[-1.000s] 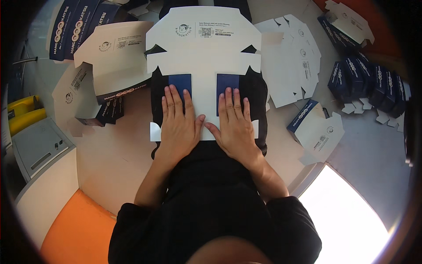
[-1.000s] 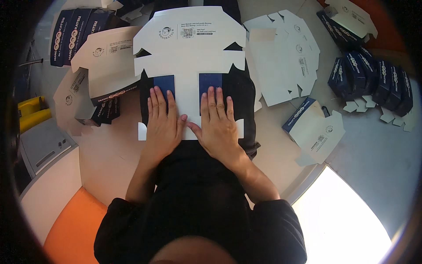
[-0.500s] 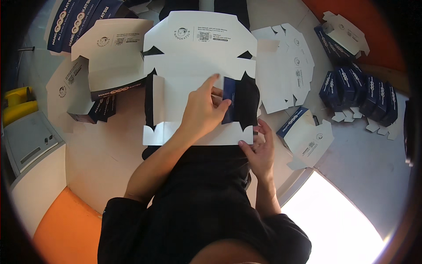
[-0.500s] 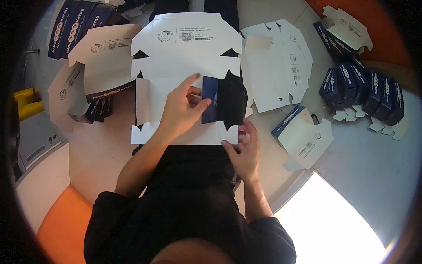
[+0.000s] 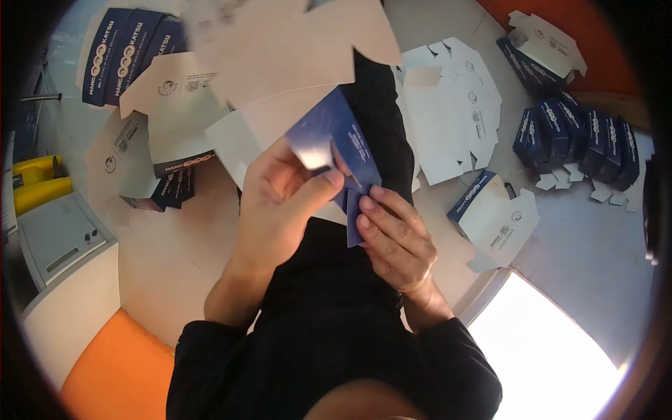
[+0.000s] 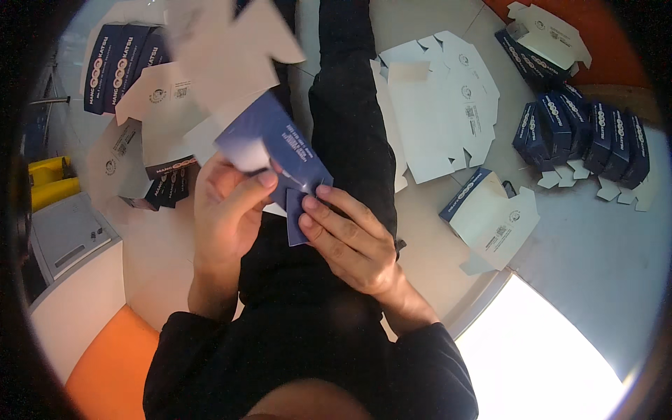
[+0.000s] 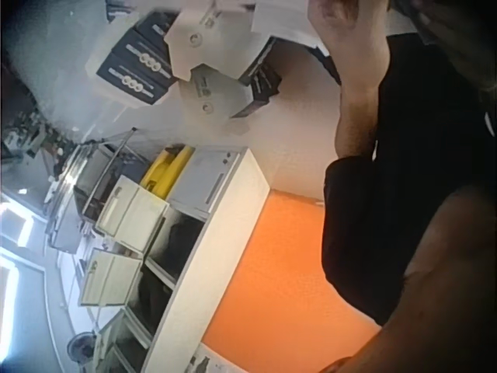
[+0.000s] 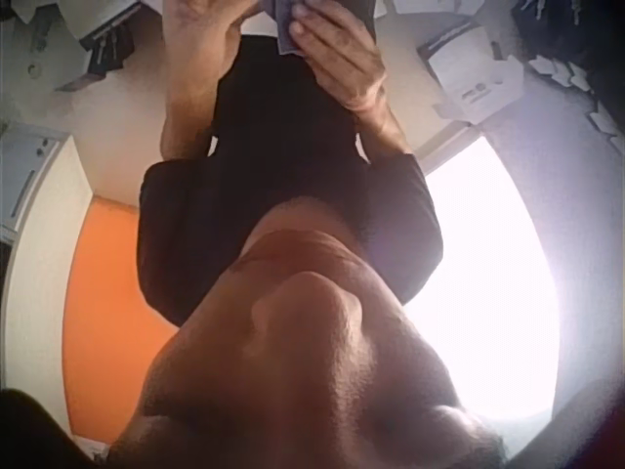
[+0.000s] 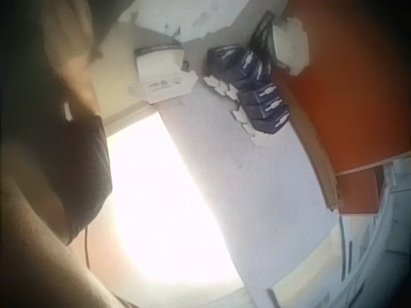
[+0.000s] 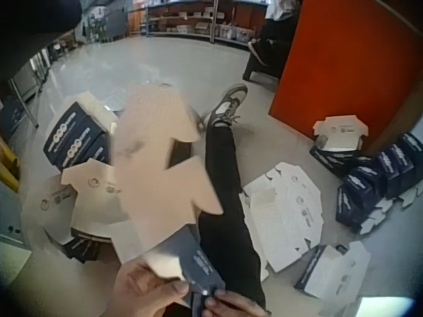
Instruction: The person sits on the floor and assembles cardboard food boxes by hand. The person picks up flat cardboard sheets one by one, folds the sides and flaps to form the box shape, and stacks the completed boxes to the side.
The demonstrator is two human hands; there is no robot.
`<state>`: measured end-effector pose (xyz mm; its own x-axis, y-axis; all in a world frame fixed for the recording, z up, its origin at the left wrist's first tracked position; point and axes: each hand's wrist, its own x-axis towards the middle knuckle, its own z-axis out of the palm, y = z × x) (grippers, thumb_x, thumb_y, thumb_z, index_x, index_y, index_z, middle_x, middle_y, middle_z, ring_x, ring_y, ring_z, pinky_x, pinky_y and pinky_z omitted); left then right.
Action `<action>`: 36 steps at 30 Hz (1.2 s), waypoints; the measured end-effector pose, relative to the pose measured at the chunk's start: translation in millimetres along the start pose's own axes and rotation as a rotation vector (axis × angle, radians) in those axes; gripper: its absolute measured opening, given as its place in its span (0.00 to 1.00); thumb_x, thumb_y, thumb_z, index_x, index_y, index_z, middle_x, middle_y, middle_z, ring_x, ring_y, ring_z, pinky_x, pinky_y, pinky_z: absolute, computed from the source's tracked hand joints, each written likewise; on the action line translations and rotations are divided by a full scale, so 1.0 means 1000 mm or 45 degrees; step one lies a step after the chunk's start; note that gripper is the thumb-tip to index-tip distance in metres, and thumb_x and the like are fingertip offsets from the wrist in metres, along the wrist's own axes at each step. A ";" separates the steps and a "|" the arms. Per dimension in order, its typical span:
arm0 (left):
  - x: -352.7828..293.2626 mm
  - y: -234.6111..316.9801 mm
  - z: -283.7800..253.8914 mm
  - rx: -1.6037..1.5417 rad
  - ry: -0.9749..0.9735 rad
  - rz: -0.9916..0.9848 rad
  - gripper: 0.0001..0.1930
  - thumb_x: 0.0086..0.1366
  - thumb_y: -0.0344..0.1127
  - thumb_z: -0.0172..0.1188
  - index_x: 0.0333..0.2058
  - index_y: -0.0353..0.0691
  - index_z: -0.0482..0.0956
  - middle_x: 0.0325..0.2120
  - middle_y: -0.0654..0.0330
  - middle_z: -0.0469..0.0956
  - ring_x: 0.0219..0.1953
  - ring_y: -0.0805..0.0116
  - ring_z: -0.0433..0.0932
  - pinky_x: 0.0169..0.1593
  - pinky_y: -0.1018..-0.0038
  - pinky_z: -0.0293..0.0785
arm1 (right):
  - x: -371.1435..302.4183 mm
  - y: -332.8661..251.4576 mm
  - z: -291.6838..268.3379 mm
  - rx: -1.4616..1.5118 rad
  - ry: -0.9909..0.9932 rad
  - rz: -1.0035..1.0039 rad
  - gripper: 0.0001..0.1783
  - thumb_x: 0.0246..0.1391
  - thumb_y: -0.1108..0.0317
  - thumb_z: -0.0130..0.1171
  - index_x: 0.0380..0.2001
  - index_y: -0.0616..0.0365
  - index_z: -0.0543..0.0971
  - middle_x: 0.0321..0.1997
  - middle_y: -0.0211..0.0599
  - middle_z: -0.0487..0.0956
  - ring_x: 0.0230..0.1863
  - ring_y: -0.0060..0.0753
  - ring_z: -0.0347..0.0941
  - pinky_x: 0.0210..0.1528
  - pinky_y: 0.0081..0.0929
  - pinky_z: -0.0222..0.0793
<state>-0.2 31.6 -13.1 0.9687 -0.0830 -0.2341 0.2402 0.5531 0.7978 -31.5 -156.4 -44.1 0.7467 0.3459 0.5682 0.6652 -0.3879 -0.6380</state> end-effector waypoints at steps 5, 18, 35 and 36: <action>-0.017 0.004 0.012 0.075 0.103 0.231 0.09 0.72 0.28 0.57 0.46 0.29 0.76 0.42 0.57 0.79 0.43 0.71 0.80 0.47 0.72 0.79 | 0.013 0.008 -0.003 -0.140 -0.041 -0.187 0.17 0.45 0.75 0.69 0.42 0.63 0.86 0.50 0.45 0.84 0.57 0.50 0.78 0.57 0.38 0.79; -0.033 -0.006 0.012 -0.099 0.078 0.484 0.13 0.75 0.32 0.52 0.55 0.37 0.74 0.51 0.57 0.78 0.52 0.66 0.79 0.57 0.68 0.76 | 0.027 -0.005 0.022 -0.198 0.143 -0.199 0.19 0.41 0.76 0.71 0.41 0.61 0.87 0.48 0.41 0.82 0.56 0.48 0.75 0.55 0.36 0.79; -0.020 -0.037 0.002 0.593 -0.106 0.747 0.21 0.65 0.18 0.61 0.56 0.29 0.70 0.51 0.52 0.77 0.51 0.70 0.77 0.53 0.75 0.74 | 0.088 -0.028 -0.021 -0.060 0.338 0.036 0.18 0.41 0.71 0.76 0.35 0.59 0.80 0.45 0.46 0.79 0.49 0.54 0.78 0.50 0.44 0.76; -0.019 -0.034 0.004 0.631 -0.120 0.760 0.22 0.65 0.19 0.61 0.57 0.29 0.70 0.52 0.51 0.77 0.51 0.70 0.77 0.53 0.75 0.74 | 0.102 -0.033 -0.019 -0.093 0.398 -0.118 0.17 0.43 0.70 0.75 0.36 0.58 0.80 0.44 0.46 0.79 0.47 0.52 0.78 0.48 0.42 0.76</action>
<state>-26.6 11.6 -33.5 0.9388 0.0300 0.3433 -0.3446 0.0931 0.9341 23.2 -124.1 44.8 0.6394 0.1079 0.7612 0.7200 -0.4312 -0.5437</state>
